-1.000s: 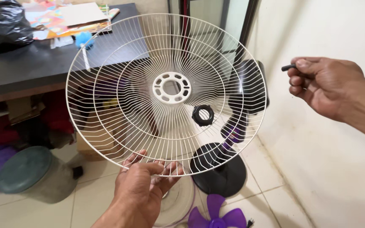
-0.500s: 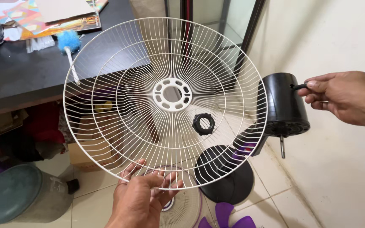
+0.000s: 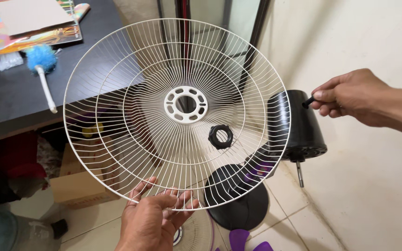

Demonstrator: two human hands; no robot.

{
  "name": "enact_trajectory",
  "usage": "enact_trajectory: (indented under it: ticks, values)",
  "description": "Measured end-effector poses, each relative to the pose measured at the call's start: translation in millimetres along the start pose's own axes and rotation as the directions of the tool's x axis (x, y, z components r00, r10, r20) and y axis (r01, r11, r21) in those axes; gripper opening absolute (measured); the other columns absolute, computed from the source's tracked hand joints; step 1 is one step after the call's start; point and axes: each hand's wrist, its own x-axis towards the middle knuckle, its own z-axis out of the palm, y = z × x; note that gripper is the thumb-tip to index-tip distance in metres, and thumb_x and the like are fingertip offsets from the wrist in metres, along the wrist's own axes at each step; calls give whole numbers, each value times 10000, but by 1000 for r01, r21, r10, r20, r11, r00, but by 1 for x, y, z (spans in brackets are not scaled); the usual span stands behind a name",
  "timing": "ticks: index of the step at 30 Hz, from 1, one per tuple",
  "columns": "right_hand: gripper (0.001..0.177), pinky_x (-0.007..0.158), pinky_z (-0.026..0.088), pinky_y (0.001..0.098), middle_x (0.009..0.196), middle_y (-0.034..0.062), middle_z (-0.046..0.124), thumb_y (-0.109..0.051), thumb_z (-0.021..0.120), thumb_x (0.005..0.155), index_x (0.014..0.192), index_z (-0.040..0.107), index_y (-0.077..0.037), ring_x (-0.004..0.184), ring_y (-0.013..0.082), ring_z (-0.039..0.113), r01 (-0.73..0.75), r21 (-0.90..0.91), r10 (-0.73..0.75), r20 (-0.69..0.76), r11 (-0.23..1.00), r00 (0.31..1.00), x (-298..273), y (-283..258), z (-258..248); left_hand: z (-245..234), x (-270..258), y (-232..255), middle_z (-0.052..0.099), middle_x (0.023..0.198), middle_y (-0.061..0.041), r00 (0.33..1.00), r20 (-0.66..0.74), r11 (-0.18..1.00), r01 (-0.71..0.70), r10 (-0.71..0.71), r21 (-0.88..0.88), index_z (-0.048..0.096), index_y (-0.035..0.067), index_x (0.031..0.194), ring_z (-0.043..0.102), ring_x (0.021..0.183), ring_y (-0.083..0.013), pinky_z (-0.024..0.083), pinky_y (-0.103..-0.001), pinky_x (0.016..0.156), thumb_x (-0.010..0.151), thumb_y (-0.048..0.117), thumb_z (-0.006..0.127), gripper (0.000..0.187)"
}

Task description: The person disassembles a standing electric fan by removing the front grille, fan blades, and rear grille. They then reassemble the fan by reinstalling the rear grille, fan blades, and front grille, securing each component in place.

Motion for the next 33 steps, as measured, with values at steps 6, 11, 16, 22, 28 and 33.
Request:
enact_trajectory:
  ticks: [6,11,16,22,28,33]
  values:
    - [204,769,596,357,914,169,762,-71,680,959,1119,716,50,775,211,724,157,-56,-154,53,986,987,-12,25,5,13,8,-2,512,1195,-223,1000,22,1000,10,-10,-4,326,210,1417,715,980,-376,606,-528,803,853,-161,461,688]
    - [176,804,613,362,913,135,753,-57,657,952,1083,717,44,776,212,714,127,94,-128,3,987,992,-18,40,11,18,9,-3,498,1204,-217,1000,10,1000,28,-28,-12,322,218,1425,710,987,-374,603,-531,825,862,-166,453,694]
    - [92,837,610,400,883,123,700,-63,654,992,1022,672,22,753,215,653,-153,215,149,37,965,988,0,20,8,20,7,-1,499,1212,-216,999,10,999,38,-38,-8,303,226,1433,707,995,-366,601,-534,834,871,-163,449,699]
    - [62,874,563,453,851,85,683,-57,633,998,1019,675,-16,740,199,640,-268,205,264,50,941,963,10,0,13,24,2,4,518,1225,-233,999,43,998,26,-28,63,310,237,1446,698,1008,-339,602,-496,844,892,-145,451,688]
    - [71,889,534,454,804,38,649,-96,630,1009,960,652,-51,714,170,617,-312,152,295,124,938,947,25,-5,11,34,-3,7,561,1281,-232,998,41,996,34,-38,81,355,244,1443,704,1006,-303,608,-457,843,884,-135,476,686]
    - [80,910,535,473,815,42,643,-99,616,1023,982,650,-39,709,163,593,-317,148,303,110,937,947,33,-5,9,37,-6,6,560,1252,-225,999,28,997,26,-28,71,335,237,1439,719,986,-337,606,-472,844,880,-152,470,694]
